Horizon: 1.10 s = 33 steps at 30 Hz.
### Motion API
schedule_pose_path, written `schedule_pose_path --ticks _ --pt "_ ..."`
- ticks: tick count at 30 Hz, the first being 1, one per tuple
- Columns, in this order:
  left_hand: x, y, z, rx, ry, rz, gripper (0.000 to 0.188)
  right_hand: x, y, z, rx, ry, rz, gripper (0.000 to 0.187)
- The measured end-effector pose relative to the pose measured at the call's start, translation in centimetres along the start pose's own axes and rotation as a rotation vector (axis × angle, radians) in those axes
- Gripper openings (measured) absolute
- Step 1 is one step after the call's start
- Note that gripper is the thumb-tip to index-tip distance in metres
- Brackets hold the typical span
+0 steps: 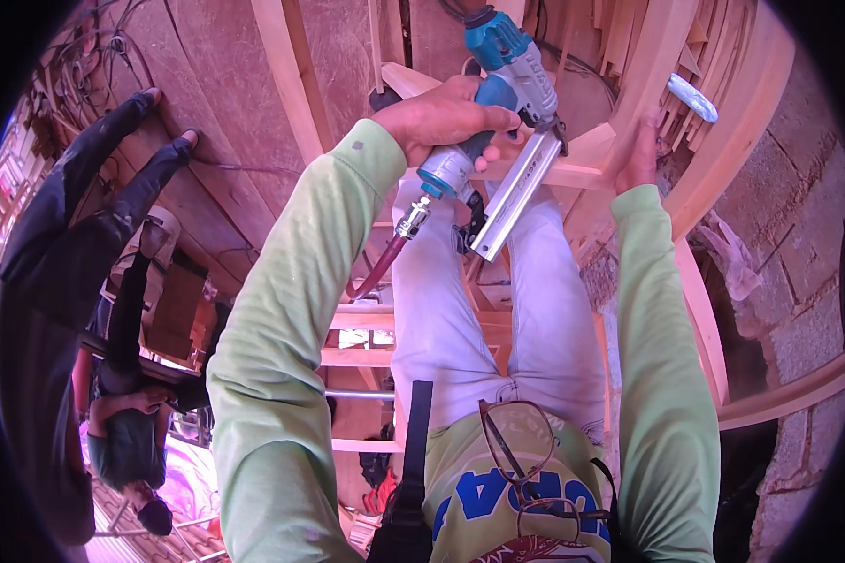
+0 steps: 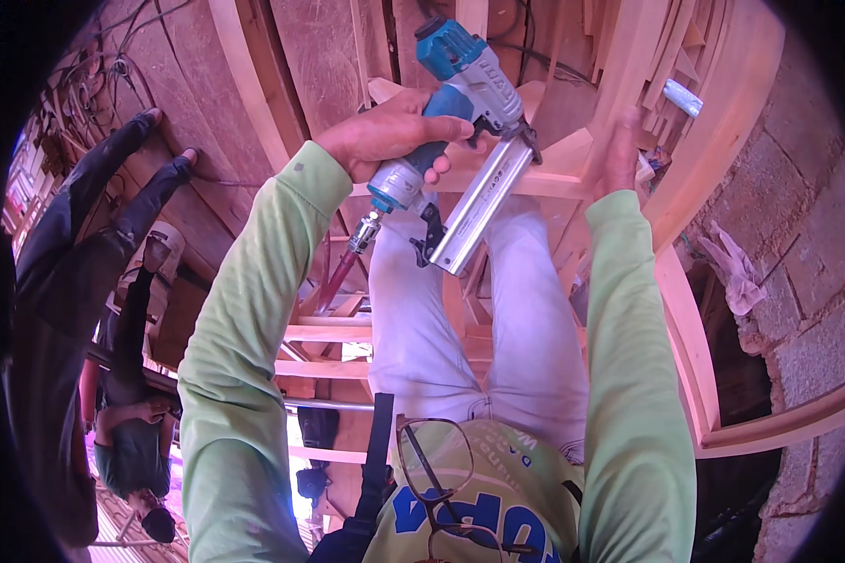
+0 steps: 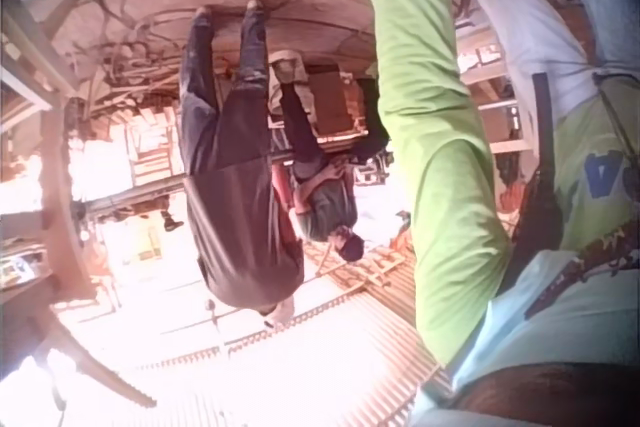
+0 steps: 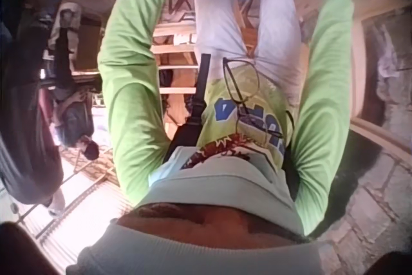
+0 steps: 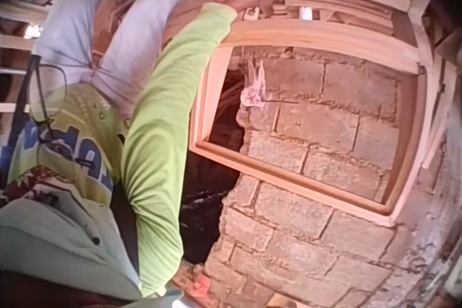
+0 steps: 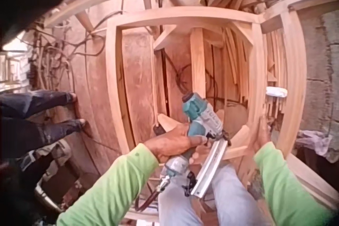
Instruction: Assemble wooden chair frames using a pneumatic nail gun and wood glue.
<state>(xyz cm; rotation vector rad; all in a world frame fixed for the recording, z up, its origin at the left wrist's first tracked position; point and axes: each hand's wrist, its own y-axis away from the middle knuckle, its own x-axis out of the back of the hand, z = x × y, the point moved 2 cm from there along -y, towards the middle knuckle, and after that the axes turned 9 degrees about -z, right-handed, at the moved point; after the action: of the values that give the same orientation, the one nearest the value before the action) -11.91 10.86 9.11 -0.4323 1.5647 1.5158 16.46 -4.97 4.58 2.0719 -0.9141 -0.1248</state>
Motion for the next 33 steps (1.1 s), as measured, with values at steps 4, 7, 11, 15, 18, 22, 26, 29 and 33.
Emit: schedule_pose_path --ticks 4,7,11,15,18,22,26,29,33 --pt "-0.4 -0.2 0.1 -0.017 0.023 0.002 0.026 0.0 -0.1 -0.3 0.011 0.187 -0.008 0.068" --pt "-0.4 -0.2 0.2 -0.011 0.020 0.010 0.027 0.3 0.1 -0.3 -0.046 0.178 -0.018 0.082" --pt "-0.6 -0.3 0.2 -0.013 0.008 0.011 0.026 1.9 -1.1 0.8 -0.009 0.205 -0.028 0.077" --pt "-0.6 0.0 0.3 -0.021 0.010 0.013 0.026 1.8 -1.0 0.8 -0.032 0.268 -0.075 0.071" --pt "-0.6 0.3 0.5 0.057 -0.002 0.018 0.026 0.8 -0.5 0.3 0.002 0.273 -0.048 0.073" --pt "-1.0 0.2 0.9 0.017 -0.030 0.039 0.025 1.6 -1.0 0.6 -0.043 0.295 -0.047 0.076" --pt "-1.0 0.3 1.2 0.035 -0.029 0.024 0.025 1.9 -1.0 0.5 -0.067 0.303 -0.052 0.079" --pt "-0.8 0.2 0.8 0.002 -0.024 0.037 0.025 1.0 -0.7 -0.1 -0.069 0.370 -0.033 0.081" --pt "-0.7 0.1 1.0 0.030 -0.043 0.022 0.026 0.0 0.3 -0.3 -0.056 0.379 -0.008 0.082"
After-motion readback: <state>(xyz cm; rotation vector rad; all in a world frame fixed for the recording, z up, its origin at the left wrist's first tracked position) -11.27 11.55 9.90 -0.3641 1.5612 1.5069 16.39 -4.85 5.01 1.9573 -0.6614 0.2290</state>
